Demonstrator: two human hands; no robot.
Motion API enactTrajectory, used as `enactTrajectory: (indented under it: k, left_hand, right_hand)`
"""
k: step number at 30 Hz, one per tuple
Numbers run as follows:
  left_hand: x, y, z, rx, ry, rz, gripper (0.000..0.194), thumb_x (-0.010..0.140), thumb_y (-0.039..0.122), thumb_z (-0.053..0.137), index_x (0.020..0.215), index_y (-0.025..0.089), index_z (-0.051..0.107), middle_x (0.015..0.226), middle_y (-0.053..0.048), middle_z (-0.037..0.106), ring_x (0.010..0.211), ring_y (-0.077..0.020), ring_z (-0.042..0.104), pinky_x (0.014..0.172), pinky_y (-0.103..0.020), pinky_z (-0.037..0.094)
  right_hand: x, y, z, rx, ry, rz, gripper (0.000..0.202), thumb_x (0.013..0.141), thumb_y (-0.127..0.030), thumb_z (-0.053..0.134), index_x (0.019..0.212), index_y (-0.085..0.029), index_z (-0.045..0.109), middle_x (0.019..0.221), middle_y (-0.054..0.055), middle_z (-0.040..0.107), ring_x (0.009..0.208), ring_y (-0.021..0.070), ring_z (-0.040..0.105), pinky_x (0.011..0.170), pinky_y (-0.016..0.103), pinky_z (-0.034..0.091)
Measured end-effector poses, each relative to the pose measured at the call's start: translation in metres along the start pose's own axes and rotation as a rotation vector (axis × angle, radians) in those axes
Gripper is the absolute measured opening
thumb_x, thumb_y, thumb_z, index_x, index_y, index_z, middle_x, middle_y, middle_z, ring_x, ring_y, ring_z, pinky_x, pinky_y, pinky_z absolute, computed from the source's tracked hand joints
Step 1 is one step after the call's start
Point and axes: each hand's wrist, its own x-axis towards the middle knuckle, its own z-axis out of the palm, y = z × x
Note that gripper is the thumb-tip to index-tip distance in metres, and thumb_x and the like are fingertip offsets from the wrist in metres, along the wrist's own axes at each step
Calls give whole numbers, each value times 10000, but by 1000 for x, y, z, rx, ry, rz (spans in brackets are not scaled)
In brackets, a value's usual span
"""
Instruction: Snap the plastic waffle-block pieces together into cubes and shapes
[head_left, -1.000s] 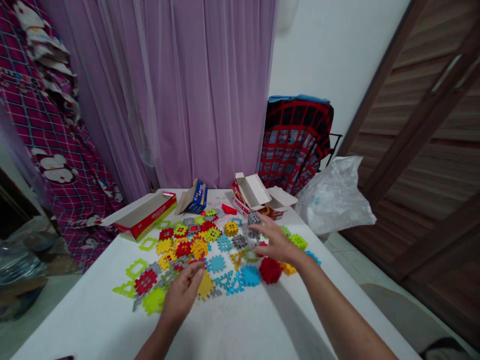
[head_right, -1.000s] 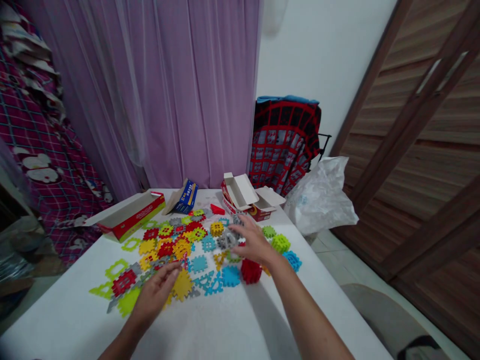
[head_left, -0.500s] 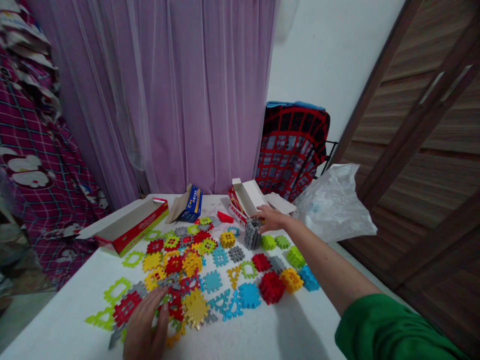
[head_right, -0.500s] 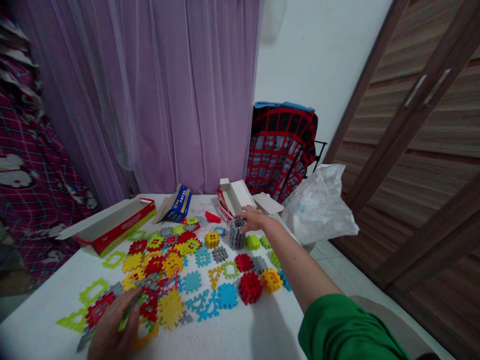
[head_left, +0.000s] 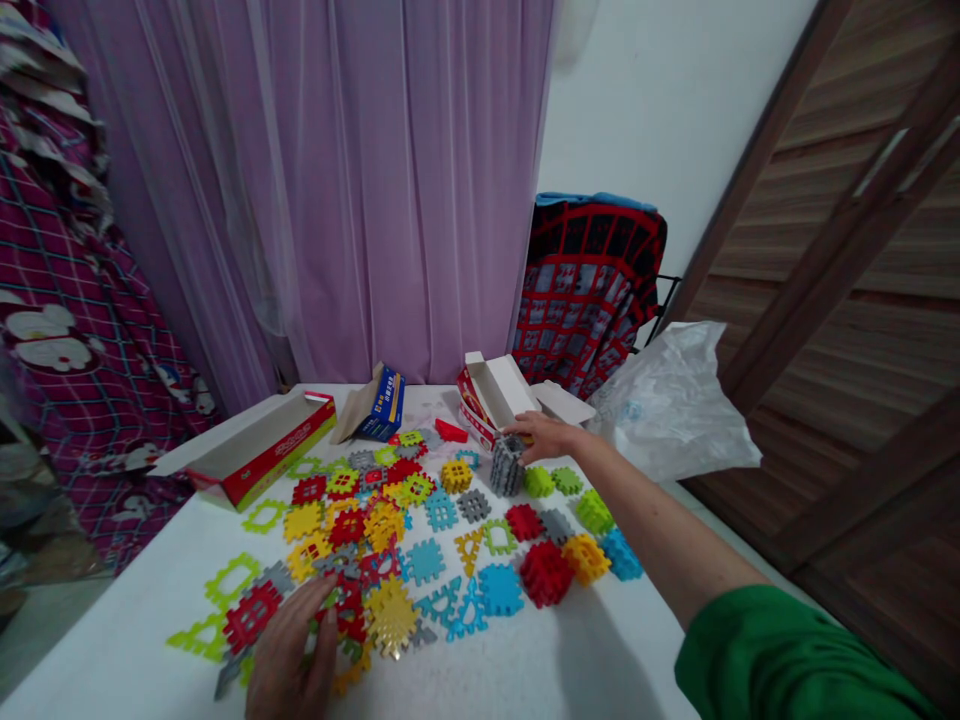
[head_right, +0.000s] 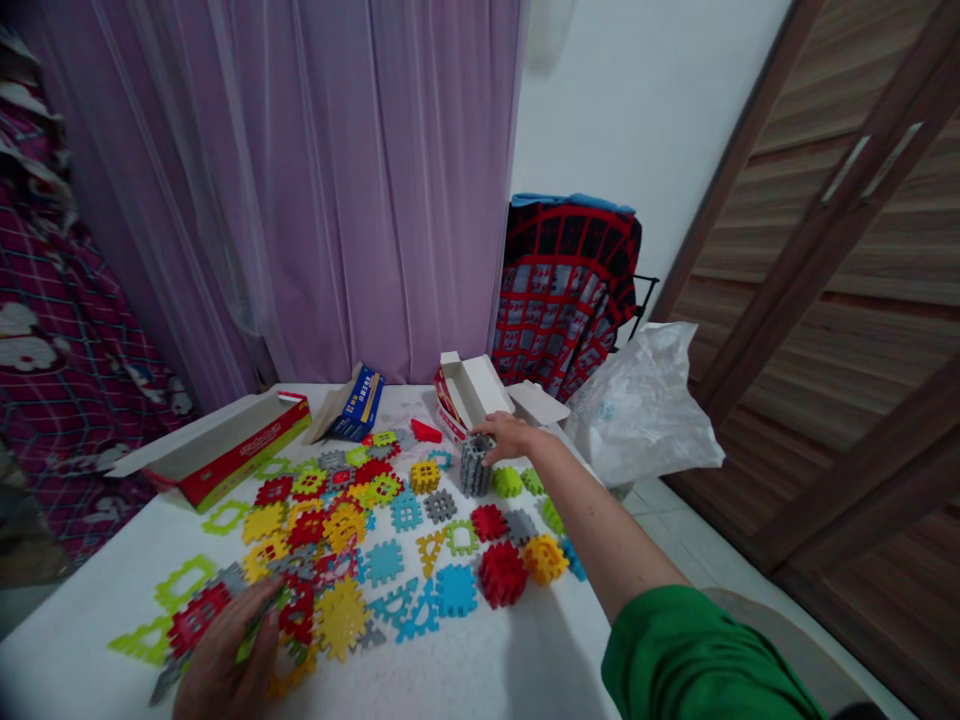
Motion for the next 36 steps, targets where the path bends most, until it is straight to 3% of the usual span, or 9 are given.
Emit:
enactTrajectory:
  k: [14,25,32,34,36]
  left_hand:
    - [3,1,-3,38,-17,9,296,923,351,453,1120,216,629,1083,-104,743,975,-268,709,830,-435,593]
    - [3,2,-3,-56,-5,-39,293,900,345,479,1116,243,650,1098,-72,746,984,-253,707,872,-414,582]
    - [-1,-6,7,-48,-6,-52,318,891,362,477,1107,229,670,1092,-89,745,992,-260,701,881,-419,568]
    - [-1,-6,8,-40,21,-31,305,894,342,481,1097,220,674,1078,-91,747,977,-258,702,873,-413,565]
    - [0,-4,8,-32,37,-21,292,897,330,486,1083,217,680,1064,-89,751,970,-256,703,867,-411,562]
  right_hand:
    - [2,8,6,24,71,-37,763,624,-444,821,1343,-349,584,1406,66,536,1345,330,427,1106,429,345]
    - [-3,-2,-2,2,79,-41,838,583,-340,830,1373,-252,563,1373,105,565,1300,339,475,1077,417,393]
    - [-34,-14,-23,144,377,-24,599,691,-208,680,1285,-155,624,1343,120,597,1239,285,546,1086,389,407]
    - [-45,-30,-12,317,534,-3,505,747,-220,611,1248,-164,642,1299,108,631,1155,260,607,1036,396,459]
    - [-56,-56,13,570,688,0,420,800,-253,544,1193,-172,667,1171,94,698,981,230,683,924,395,534]
